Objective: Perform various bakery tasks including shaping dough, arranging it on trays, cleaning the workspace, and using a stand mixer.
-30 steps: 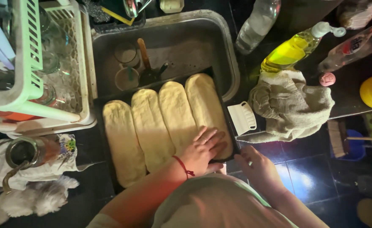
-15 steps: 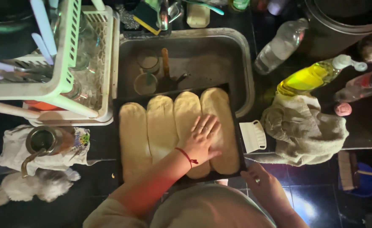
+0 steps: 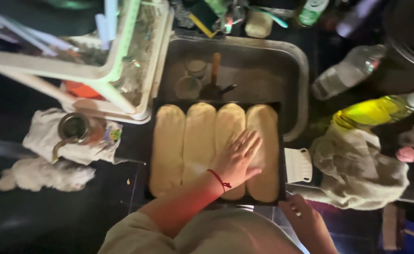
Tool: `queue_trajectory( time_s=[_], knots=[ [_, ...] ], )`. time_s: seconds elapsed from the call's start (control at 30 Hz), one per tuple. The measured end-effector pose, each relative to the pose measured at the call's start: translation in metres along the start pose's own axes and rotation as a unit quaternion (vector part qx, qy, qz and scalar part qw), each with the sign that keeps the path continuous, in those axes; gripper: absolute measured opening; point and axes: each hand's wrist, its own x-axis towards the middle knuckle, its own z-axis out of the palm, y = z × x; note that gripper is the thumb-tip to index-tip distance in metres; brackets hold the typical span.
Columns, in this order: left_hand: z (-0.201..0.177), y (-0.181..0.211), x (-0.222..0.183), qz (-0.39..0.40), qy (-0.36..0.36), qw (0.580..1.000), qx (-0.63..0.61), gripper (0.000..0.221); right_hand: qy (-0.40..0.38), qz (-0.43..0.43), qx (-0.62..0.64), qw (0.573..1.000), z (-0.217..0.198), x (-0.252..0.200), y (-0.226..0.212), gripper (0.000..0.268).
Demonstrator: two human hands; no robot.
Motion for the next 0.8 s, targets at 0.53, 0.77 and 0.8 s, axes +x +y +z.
queue_trajectory(
  time_s=[0.53,0.77,0.8],
  knots=[
    [-0.02,-0.032,-0.078,-0.018,-0.012,0.999,0.044,0.073,-0.018,0.015,-0.037,0.999,-0.016,-0.005,-0.019,0.029],
    [0.015,-0.002,-0.087,-0.045,0.085,0.995,0.006,0.072,-0.014,0.01,-0.085,0.996,-0.015,0.006,-0.008,0.035],
    [0.013,0.004,-0.083,-0.057,0.088,0.994,0.021,0.072,-0.022,-0.006,-0.089,0.996,-0.003,0.037,0.026,0.035]
  ],
)
